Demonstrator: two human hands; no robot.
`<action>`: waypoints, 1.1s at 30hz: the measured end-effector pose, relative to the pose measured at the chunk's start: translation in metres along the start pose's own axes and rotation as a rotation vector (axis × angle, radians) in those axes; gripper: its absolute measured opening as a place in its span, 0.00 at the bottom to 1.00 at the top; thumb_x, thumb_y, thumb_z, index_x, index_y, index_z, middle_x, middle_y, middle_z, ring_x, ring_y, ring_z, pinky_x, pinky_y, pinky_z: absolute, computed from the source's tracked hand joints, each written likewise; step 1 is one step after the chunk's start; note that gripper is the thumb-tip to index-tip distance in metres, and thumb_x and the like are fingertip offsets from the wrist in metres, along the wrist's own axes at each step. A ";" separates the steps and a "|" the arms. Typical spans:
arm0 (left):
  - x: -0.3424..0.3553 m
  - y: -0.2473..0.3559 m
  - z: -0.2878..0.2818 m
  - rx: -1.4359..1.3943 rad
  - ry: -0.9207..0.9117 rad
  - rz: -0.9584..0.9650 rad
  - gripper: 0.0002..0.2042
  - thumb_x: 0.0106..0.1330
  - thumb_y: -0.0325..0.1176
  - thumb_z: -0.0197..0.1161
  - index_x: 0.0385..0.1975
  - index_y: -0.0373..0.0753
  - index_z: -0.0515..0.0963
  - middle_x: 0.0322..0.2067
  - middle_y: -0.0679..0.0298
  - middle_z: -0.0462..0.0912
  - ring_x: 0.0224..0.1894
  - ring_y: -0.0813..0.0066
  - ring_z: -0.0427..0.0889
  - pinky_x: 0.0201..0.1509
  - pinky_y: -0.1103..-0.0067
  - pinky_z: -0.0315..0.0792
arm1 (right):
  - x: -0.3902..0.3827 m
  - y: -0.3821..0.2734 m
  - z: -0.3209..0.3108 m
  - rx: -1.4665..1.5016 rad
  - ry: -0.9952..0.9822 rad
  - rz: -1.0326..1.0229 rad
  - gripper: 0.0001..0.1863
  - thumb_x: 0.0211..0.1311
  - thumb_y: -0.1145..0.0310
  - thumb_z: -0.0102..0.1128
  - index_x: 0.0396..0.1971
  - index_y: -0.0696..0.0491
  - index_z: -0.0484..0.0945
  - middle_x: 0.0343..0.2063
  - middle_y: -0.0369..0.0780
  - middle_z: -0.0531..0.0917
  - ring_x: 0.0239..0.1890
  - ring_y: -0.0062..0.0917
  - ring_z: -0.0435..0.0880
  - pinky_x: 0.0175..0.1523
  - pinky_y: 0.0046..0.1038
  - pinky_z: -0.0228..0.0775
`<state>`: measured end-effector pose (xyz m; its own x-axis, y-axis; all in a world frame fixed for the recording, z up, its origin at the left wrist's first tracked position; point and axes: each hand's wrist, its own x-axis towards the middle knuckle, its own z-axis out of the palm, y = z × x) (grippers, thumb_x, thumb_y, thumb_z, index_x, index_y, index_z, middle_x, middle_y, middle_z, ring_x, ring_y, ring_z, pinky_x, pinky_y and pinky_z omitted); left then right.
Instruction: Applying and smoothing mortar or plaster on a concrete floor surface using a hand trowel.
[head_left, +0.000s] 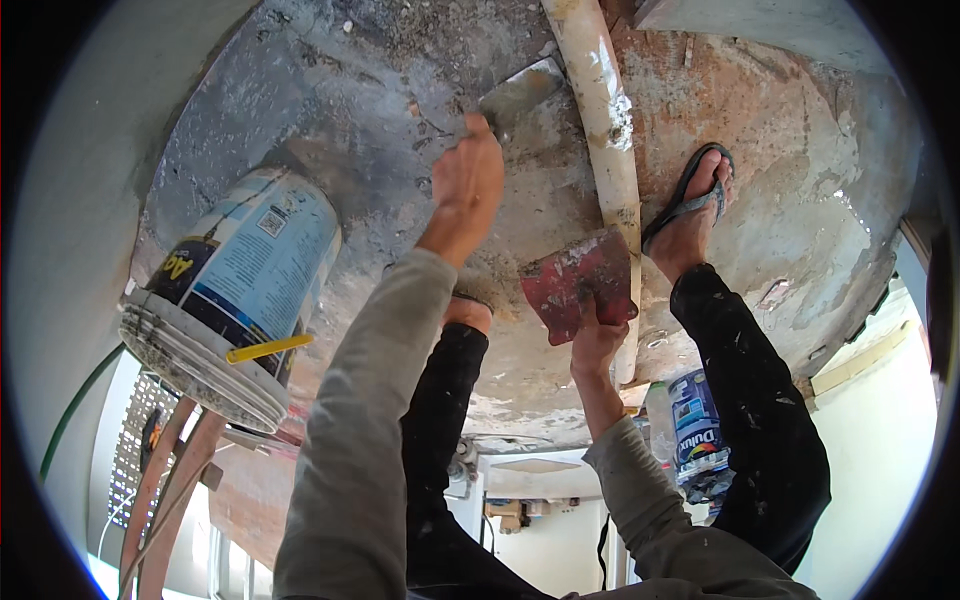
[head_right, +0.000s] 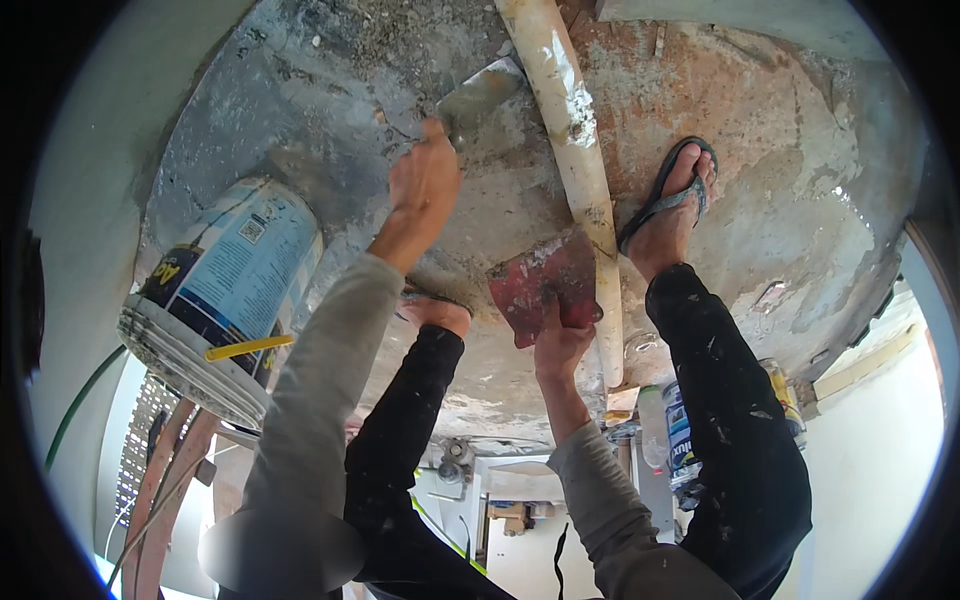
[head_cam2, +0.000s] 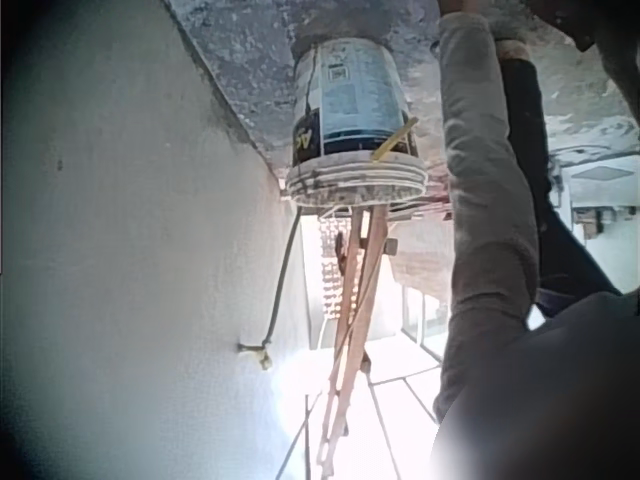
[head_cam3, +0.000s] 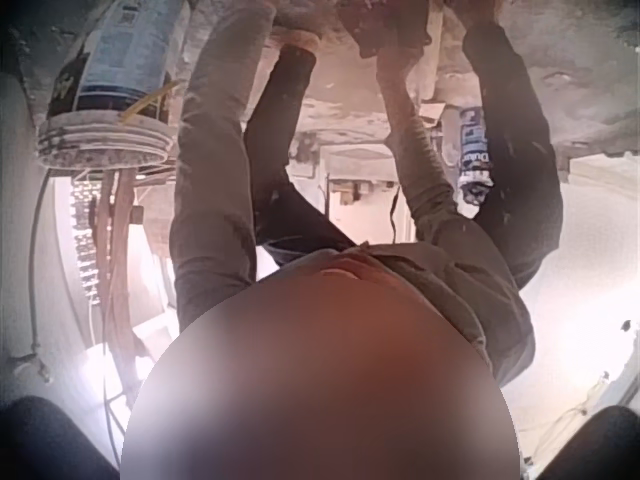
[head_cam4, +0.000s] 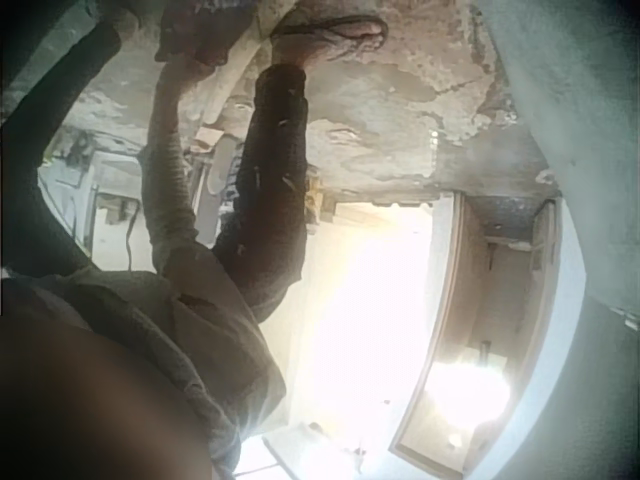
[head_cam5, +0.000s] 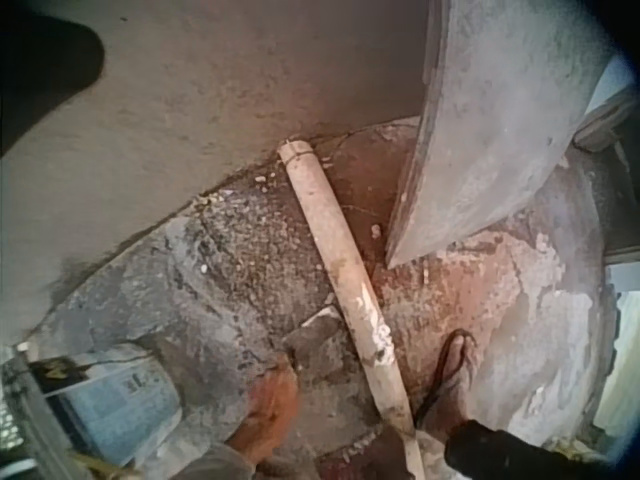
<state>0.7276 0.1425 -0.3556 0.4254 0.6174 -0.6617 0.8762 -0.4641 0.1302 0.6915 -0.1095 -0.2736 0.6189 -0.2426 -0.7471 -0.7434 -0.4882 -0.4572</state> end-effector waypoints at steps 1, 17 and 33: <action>-0.010 0.010 -0.005 -0.004 -0.062 0.080 0.15 0.64 0.36 0.55 0.42 0.32 0.63 0.28 0.40 0.80 0.35 0.42 0.81 0.38 0.56 0.73 | 0.007 0.005 -0.006 0.027 0.021 0.002 0.20 0.53 0.71 0.67 0.44 0.62 0.75 0.42 0.42 0.80 0.40 0.25 0.78 0.47 0.25 0.70; -0.177 -0.053 -0.129 -1.430 0.091 -0.813 0.10 0.64 0.31 0.54 0.41 0.38 0.63 0.15 0.69 0.66 0.12 0.86 0.63 0.13 0.86 0.58 | 0.068 -0.142 0.270 0.460 -0.089 -0.484 0.11 0.54 0.78 0.59 0.39 0.60 0.78 0.35 0.37 0.82 0.37 0.19 0.78 0.42 0.24 0.70; -0.146 -0.098 -0.154 -1.503 0.054 -0.739 0.21 0.61 0.29 0.54 0.53 0.29 0.59 0.21 0.66 0.70 0.15 0.83 0.67 0.16 0.82 0.63 | 0.058 -0.295 0.452 0.587 -0.165 -0.227 0.19 0.51 0.73 0.55 0.44 0.64 0.68 0.38 0.45 0.76 0.35 0.32 0.80 0.39 0.37 0.74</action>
<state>0.6149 0.1959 -0.1578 -0.1708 0.4451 -0.8790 0.2875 0.8758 0.3876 0.8316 0.3989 -0.4000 0.7648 -0.0328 -0.6435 -0.6424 0.0386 -0.7654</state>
